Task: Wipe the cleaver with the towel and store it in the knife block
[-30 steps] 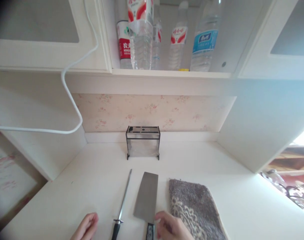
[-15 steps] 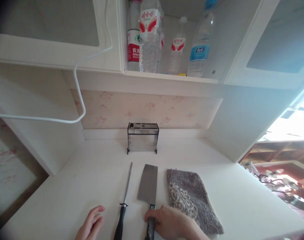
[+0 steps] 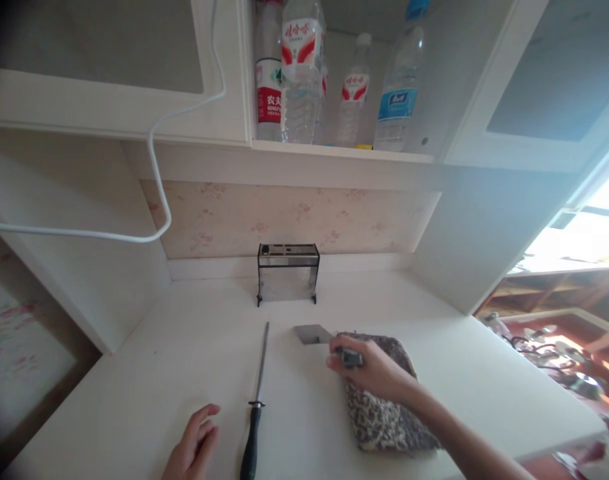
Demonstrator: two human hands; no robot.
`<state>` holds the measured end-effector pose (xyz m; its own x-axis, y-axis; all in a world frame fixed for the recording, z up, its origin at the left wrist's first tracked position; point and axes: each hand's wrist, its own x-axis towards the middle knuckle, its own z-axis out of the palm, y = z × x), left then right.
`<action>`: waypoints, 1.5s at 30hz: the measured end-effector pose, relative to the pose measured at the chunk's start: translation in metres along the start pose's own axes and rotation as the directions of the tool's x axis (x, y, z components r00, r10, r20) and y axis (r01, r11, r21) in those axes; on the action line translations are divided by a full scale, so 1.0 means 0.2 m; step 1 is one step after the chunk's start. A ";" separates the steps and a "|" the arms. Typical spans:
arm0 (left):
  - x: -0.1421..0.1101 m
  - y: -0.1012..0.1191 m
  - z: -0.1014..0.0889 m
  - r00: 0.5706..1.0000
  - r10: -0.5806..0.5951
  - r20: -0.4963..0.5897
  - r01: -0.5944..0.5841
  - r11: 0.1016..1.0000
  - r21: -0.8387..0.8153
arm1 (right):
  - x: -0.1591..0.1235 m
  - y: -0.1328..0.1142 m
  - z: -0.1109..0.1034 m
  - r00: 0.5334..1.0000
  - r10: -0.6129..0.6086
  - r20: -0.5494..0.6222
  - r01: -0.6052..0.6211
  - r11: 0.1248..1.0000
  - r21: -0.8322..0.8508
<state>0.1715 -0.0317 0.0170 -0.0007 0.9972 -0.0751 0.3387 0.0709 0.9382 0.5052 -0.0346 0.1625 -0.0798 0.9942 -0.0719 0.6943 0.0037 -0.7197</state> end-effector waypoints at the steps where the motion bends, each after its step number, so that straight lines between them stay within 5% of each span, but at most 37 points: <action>1: 0.00 0.01 -0.01 1.000 -0.004 0.022 0.004 1.000 0.001 | 0.03 -0.02 -0.05 0.996 0.058 -0.072 -0.054 0.997 0.063; 6: 0.01 0.01 -0.04 0.998 0.022 0.066 -0.023 1.000 0.014 | 0.16 -0.11 -0.30 0.913 0.165 -0.373 -0.137 0.985 0.101; 12: 0.01 -0.01 -0.02 0.992 0.105 0.068 -0.107 0.994 0.026 | 0.30 -0.36 -0.56 0.774 -0.025 -0.633 -0.003 0.999 -0.043; 16: 0.01 0.01 -0.02 0.990 0.117 0.078 -0.118 0.993 0.006 | 0.48 -0.55 -0.68 0.703 -0.142 -0.696 0.047 0.987 -0.155; 27: -0.02 0.04 -0.03 0.994 0.093 0.063 -0.092 0.996 -0.019 | 0.78 -0.81 -0.71 0.777 -0.220 -0.590 -0.001 0.937 -0.351; 45: 0.00 0.02 -0.05 0.996 0.072 0.056 -0.073 0.997 0.007 | 0.93 -0.87 -0.71 0.789 -0.237 -0.567 -0.042 0.900 -0.435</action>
<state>0.1629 -0.0310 0.0234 0.0760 0.9968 -0.0258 0.3445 -0.0020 0.9388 0.4718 0.1651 0.3718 0.1781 0.8443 0.5054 0.9388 0.0081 -0.3443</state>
